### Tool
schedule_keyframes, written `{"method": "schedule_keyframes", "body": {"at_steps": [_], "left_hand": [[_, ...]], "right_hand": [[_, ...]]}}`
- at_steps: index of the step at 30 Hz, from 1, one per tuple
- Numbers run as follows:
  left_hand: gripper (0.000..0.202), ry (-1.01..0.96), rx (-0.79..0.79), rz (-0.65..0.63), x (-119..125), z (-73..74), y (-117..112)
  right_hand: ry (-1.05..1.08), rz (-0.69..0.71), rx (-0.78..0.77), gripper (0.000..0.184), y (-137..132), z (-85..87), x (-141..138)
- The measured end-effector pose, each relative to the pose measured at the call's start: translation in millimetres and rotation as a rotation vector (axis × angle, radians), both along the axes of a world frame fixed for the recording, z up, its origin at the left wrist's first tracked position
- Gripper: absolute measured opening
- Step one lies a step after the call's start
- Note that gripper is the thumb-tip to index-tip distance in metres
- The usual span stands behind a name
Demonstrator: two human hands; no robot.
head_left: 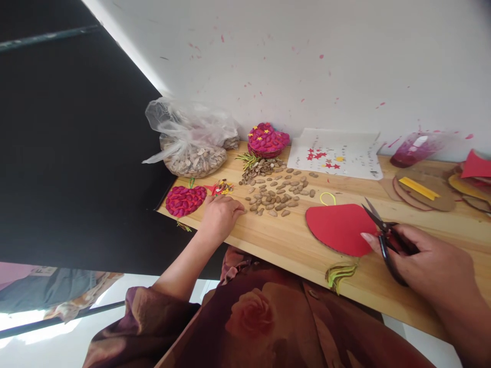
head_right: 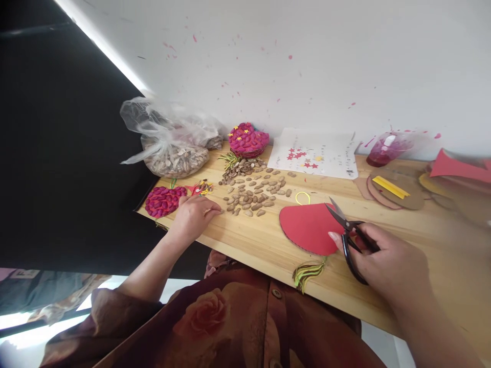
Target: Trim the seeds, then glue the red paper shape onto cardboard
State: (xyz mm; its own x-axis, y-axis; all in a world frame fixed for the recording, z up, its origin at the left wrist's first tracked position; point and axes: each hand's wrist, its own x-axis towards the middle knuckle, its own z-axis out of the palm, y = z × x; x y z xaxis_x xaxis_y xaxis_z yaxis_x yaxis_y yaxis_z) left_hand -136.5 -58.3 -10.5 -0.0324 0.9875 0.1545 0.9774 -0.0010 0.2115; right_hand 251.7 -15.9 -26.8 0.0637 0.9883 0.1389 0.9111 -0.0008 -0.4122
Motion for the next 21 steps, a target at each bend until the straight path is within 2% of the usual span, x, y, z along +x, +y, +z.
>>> {"method": "schedule_keyframes", "body": {"at_steps": [7, 13, 21], "left_hand": [[0.016, 0.020, -0.029, -0.004, 1.2, 1.0, 1.0], [0.015, 0.054, 0.000, 0.008, -0.4, 2.0, 0.9], [0.015, 0.049, -0.083, 0.038, -0.1, 7.6, 3.8]], "right_hand": [[-0.010, -0.008, -0.048, 0.038, 0.3, -1.5, 1.3], [0.000, 0.018, 0.016, 0.044, 0.6, -3.4, 2.3], [0.000, 0.010, 0.038, 0.043, 0.7, -8.3, 5.4]]}}
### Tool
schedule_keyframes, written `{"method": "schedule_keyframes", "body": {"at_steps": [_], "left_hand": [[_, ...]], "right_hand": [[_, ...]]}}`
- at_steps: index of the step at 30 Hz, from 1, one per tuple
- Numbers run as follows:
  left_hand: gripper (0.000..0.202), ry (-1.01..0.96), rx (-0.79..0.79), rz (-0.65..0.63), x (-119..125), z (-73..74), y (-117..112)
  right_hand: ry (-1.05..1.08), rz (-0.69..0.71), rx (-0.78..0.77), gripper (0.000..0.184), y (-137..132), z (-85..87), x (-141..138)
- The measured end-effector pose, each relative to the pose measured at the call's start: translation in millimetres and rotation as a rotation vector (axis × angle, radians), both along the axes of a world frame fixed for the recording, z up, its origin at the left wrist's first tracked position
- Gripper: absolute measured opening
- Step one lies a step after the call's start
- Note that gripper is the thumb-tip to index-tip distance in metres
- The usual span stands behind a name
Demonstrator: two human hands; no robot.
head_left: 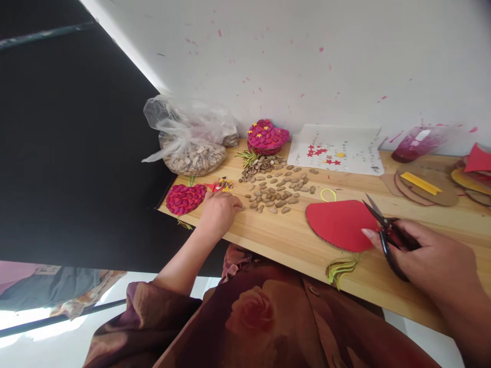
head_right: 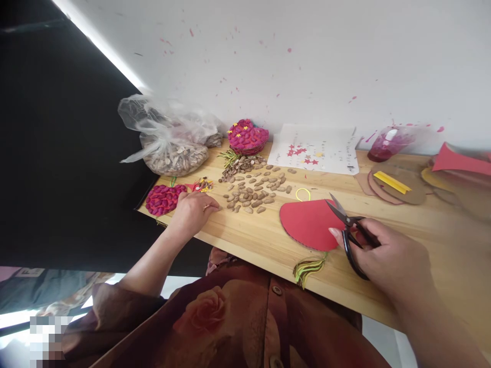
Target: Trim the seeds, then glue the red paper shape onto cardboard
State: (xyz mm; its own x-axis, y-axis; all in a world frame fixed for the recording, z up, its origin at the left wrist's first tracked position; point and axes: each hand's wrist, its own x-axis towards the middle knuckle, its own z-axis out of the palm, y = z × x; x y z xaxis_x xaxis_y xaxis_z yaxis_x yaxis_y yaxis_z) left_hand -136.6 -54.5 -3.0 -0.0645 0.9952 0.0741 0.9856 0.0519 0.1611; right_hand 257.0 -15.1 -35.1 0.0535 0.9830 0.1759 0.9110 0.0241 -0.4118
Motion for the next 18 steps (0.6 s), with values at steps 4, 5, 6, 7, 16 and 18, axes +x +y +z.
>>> {"method": "schedule_keyframes", "body": {"at_steps": [4, 5, 6, 7, 16, 18], "left_hand": [[0.014, 0.004, 0.011, -0.019, -1, -2.1, 0], [0.013, -0.010, 0.023, -0.019, -1, -3.0, 0], [0.013, -0.039, 0.038, -0.014, -2, -3.5, 0], [0.012, -0.094, 0.055, -0.003, -3, -3.6, -1], [0.026, -1.530, -0.191, 0.166, 16, 1.1, -18], [0.031, -1.821, -0.328, 0.207, 27, -4.1, -24]], "right_hand": [[0.008, -0.015, -0.004, 0.043, -1, 3.6, -3], [0.010, -0.017, -0.016, 0.042, -1, 5.3, -4], [0.009, -0.015, -0.027, 0.042, -2, 7.2, -5], [0.005, -0.006, -0.040, 0.041, -3, 8.9, -6], [-0.127, 0.190, 0.320, 0.032, -11, 7.8, -16], [-0.188, 0.328, 0.460, 0.027, -14, 10.5, -29]]}}
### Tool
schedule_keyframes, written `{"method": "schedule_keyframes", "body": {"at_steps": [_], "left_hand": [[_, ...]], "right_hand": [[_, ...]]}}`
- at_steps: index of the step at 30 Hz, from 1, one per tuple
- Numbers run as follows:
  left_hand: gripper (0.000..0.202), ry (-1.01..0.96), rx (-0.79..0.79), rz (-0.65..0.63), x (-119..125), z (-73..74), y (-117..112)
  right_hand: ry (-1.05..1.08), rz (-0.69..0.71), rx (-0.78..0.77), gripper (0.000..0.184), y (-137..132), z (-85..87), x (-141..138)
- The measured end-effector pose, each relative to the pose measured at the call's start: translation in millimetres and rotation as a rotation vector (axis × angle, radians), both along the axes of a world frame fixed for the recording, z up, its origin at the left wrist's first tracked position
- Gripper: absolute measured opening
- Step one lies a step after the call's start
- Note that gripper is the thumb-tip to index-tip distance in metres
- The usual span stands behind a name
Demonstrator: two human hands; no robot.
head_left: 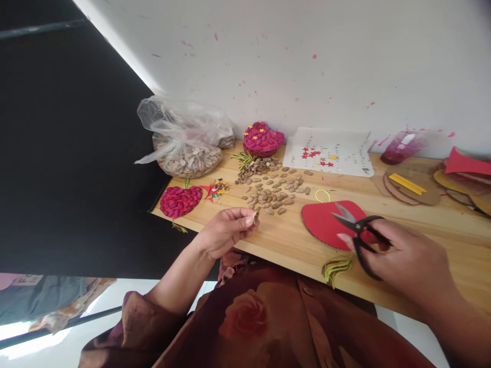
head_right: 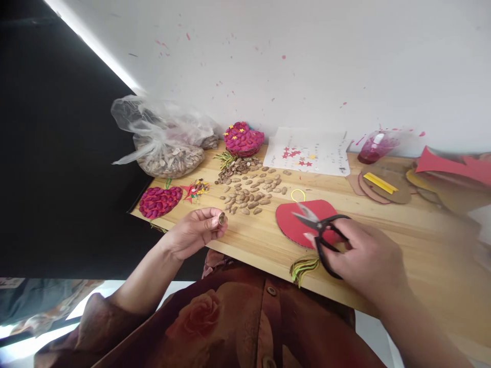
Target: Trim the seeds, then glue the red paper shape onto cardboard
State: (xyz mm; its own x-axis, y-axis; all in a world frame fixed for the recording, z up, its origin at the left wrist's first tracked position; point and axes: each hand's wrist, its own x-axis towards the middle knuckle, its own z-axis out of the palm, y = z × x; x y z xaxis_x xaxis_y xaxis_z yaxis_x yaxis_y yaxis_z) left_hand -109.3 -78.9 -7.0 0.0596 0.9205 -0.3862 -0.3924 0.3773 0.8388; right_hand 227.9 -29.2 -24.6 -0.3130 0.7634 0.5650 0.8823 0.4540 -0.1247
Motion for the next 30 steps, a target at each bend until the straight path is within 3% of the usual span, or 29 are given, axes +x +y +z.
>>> {"method": "schedule_keyframes", "body": {"at_steps": [2, 5, 9, 16, 30], "left_hand": [[0.030, -0.188, -0.058, -0.035, 11, -5.3, -7], [0.024, -0.355, -0.087, -0.062, 21, -9.9, -16], [0.019, -0.473, -0.075, -0.077, 24, -11.5, -26], [0.023, -0.584, -0.121, -0.079, 23, -15.0, -36], [0.022, -0.644, -0.117, -0.098, 16, -16.7, -46]], "right_hand": [[-0.017, 0.154, 0.078, 0.023, -3, 6.3, -18], [0.008, 0.339, -0.003, 0.017, -5, 18.6, -48], [0.016, 0.468, -0.038, 0.019, -3, 29.8, -78], [-0.032, 0.567, -0.093, 0.015, -2, 32.8, -99], [-0.090, 0.648, -0.187, 0.018, 4, 36.7, -110]]}}
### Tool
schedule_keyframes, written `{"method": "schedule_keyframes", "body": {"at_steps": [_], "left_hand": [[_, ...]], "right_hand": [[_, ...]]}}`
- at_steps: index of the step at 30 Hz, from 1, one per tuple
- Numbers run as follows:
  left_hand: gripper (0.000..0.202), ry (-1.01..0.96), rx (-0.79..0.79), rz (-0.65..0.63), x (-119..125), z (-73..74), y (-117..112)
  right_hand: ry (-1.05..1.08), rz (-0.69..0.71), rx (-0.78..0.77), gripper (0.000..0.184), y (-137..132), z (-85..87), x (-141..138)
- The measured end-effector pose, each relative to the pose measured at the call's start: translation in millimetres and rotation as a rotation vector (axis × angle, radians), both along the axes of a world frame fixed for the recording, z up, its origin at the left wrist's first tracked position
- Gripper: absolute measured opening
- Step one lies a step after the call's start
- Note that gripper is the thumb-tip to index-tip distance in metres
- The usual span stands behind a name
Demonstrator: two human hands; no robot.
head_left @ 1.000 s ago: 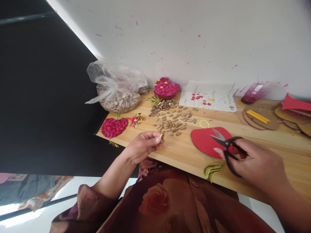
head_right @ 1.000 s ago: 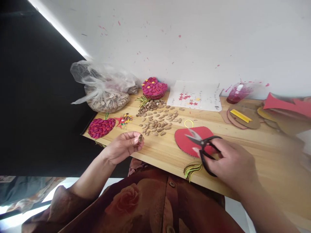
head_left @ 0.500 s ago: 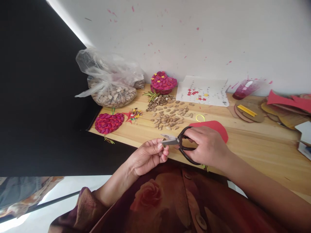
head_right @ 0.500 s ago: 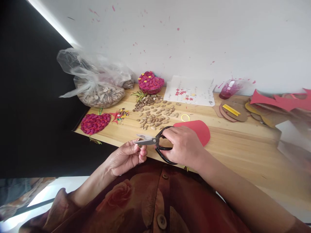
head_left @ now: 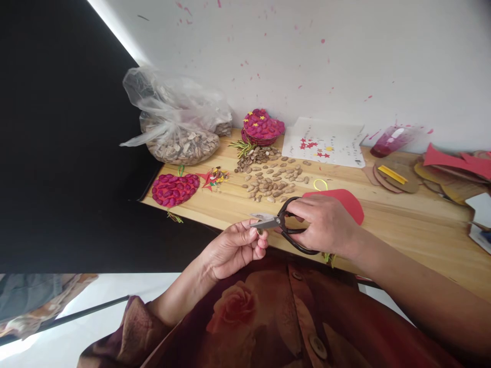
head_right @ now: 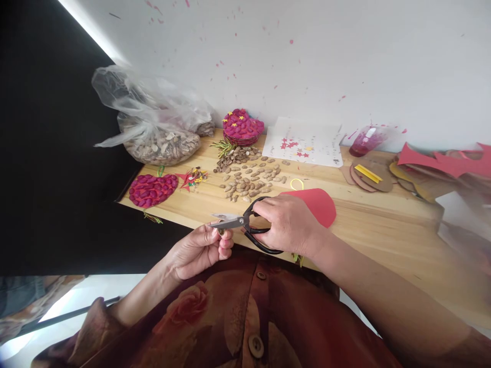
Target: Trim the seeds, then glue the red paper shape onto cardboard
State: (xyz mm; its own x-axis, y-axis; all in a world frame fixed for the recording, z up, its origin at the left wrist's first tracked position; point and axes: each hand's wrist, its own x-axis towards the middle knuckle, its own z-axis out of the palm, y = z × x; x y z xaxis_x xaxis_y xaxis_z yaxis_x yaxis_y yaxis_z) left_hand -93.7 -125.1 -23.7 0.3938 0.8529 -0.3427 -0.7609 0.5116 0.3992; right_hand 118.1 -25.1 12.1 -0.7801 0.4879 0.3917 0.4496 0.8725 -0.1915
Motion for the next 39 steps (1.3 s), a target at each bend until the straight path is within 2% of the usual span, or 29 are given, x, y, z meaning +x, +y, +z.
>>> {"method": "schedule_keyframes", "body": {"at_steps": [14, 25, 29, 31, 33, 36, 39], "left_hand": [[0.016, -0.015, 0.079, -0.069, -6, -2.6, -3], [0.018, 0.023, 0.086, -0.108, -9, -9.2, -2], [0.021, 0.077, 0.051, -0.060, -16, -10.2, 1], [0.024, 0.198, 0.065, -0.027, -23, -8.0, 4], [0.026, 0.442, 0.119, 0.009, -34, -4.4, 8], [0.023, 0.997, 0.272, 0.087, -50, 0.6, 19], [0.012, 1.550, 0.466, 0.134, -62, 0.1, 33]], "right_hand": [[-0.136, 0.062, -0.032, 0.014, 11, 4.0, -1], [-0.205, 0.099, -0.109, 0.023, 22, 6.2, -4], [-0.235, 0.002, -0.067, 0.021, 22, 0.2, -4], [-0.224, -0.115, -0.046, 0.027, 21, -4.0, -1], [-0.207, -0.232, -0.046, 0.032, 19, -9.1, 7], [-0.164, -0.390, -0.086, 0.042, 15, -17.8, 32], [-0.125, -0.575, -0.105, 0.047, 8, -25.7, 66]]}}
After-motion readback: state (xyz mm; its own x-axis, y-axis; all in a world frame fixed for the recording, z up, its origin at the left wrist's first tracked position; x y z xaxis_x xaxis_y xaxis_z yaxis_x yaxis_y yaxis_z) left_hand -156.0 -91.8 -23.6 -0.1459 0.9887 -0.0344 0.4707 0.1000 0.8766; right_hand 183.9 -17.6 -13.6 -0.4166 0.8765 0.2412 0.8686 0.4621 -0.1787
